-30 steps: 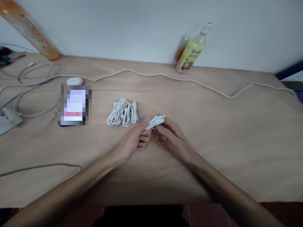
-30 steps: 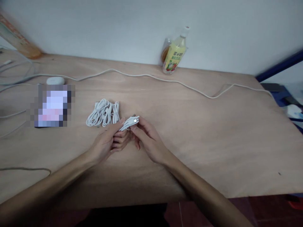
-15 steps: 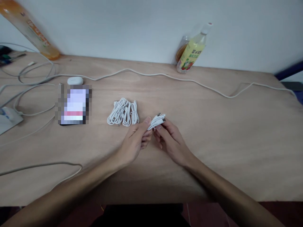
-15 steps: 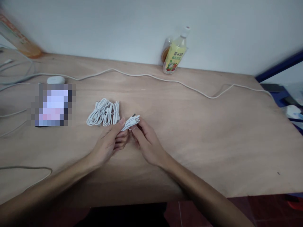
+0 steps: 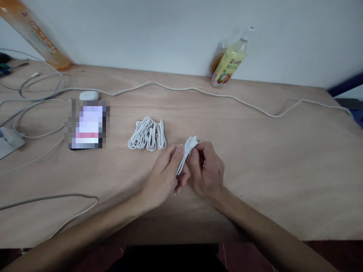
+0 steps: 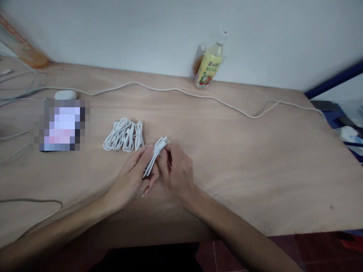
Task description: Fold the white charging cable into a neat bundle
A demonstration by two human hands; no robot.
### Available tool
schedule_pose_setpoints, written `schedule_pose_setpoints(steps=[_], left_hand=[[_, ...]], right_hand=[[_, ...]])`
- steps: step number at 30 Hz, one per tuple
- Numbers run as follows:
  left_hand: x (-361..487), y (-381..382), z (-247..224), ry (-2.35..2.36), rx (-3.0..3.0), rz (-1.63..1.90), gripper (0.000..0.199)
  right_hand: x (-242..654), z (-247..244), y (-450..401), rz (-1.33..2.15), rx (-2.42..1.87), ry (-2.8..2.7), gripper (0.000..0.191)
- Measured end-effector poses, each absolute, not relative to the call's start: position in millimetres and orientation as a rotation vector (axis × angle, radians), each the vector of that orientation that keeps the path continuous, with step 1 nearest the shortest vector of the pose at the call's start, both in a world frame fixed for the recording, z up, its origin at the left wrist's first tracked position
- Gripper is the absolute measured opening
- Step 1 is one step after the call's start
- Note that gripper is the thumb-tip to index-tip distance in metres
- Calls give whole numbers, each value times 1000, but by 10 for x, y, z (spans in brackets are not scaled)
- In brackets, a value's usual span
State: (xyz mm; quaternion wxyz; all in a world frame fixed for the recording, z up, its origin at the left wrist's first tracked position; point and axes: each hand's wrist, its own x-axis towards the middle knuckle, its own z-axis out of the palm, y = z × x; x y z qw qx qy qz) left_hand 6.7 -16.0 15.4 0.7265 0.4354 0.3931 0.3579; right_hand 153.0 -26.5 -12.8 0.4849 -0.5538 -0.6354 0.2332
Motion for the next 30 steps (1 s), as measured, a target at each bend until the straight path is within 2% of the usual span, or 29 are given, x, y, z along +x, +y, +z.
schedule_pose_setpoints(steps=[3,9,13,17,20,24,27,30], left_hand=[[49,-154,156,859,924,797,36],[-2,-119,133,856,1001,804,59],[-46,-112,139,846,1166,834,44],[-98,-86,127,895,1583,852,40],[-120,-55,67,949,1934,901,41],[-137,-19,-35,985,2194,1170,33],[-148,1,-61,962,2246,1278,25],[-139,15,-53,941,2136,1242,23]], right_hand=[[1566,-127,-224,479,-1311,-1640,14],[1623,-75,-170,515,-1292,-1711,19],[1679,-38,-113,890,-1301,-1511,24],[1741,-16,-30,1185,-1267,-1316,33],[1749,21,-13,1340,-1239,-1229,36],[1726,51,-58,1541,-1215,-1131,37],[1730,40,-87,1657,-1238,-1064,40],[1755,36,-83,1664,-1246,-1090,37]])
